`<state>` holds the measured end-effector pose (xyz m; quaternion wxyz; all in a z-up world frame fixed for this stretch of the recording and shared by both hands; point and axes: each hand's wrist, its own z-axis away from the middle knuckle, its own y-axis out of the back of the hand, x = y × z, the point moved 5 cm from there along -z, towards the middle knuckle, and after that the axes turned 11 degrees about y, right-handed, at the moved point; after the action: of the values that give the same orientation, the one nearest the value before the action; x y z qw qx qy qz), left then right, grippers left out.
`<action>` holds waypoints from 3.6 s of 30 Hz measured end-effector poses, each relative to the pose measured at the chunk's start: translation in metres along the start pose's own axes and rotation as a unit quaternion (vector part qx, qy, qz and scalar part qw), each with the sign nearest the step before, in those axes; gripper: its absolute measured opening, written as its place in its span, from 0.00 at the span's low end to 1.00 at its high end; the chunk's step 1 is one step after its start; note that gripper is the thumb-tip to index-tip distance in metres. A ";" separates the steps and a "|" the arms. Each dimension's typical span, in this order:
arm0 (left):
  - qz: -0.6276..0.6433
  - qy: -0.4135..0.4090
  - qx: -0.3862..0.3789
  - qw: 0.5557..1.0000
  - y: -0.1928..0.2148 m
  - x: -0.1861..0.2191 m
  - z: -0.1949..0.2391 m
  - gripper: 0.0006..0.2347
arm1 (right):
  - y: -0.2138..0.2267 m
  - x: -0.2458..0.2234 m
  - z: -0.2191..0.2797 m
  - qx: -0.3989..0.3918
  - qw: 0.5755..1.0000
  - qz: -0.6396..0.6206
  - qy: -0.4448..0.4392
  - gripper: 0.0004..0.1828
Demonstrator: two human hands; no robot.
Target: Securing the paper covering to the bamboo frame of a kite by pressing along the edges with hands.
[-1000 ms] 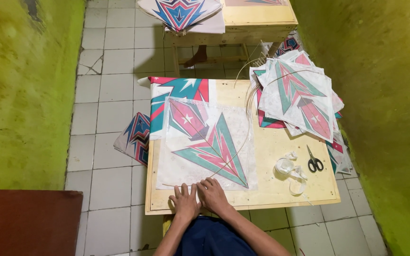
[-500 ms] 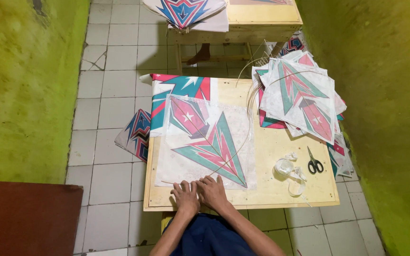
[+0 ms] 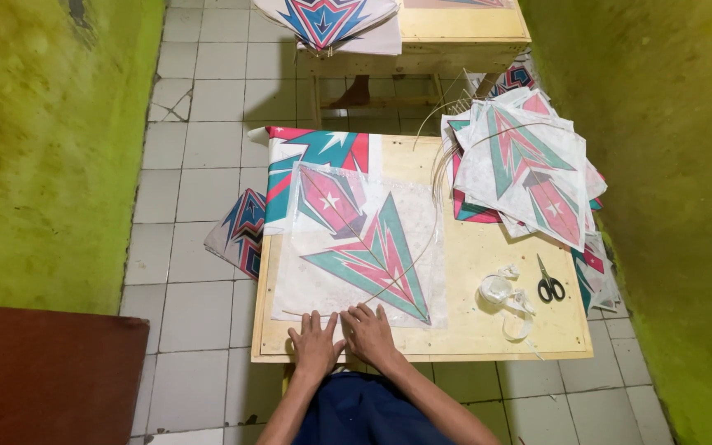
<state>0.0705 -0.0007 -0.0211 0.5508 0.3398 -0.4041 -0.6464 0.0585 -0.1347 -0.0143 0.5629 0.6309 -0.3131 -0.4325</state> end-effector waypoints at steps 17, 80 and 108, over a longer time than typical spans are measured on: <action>0.060 0.006 -0.052 0.997 0.002 0.000 0.000 0.31 | -0.010 -0.001 0.003 0.054 0.997 0.023 0.054 0.33; 0.017 0.035 -0.221 0.974 0.023 0.008 0.007 0.35 | -0.014 -0.006 -0.003 0.032 0.998 0.058 0.022 0.34; -0.200 -0.012 -0.044 0.979 -0.059 0.041 -0.024 0.25 | -0.015 -0.007 0.000 0.061 0.995 0.068 0.038 0.24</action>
<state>0.0595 -0.0411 -0.0839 0.4197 0.3817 -0.3059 -0.7646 0.0539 -0.1254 -0.0279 0.5630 0.6575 -0.3591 -0.3489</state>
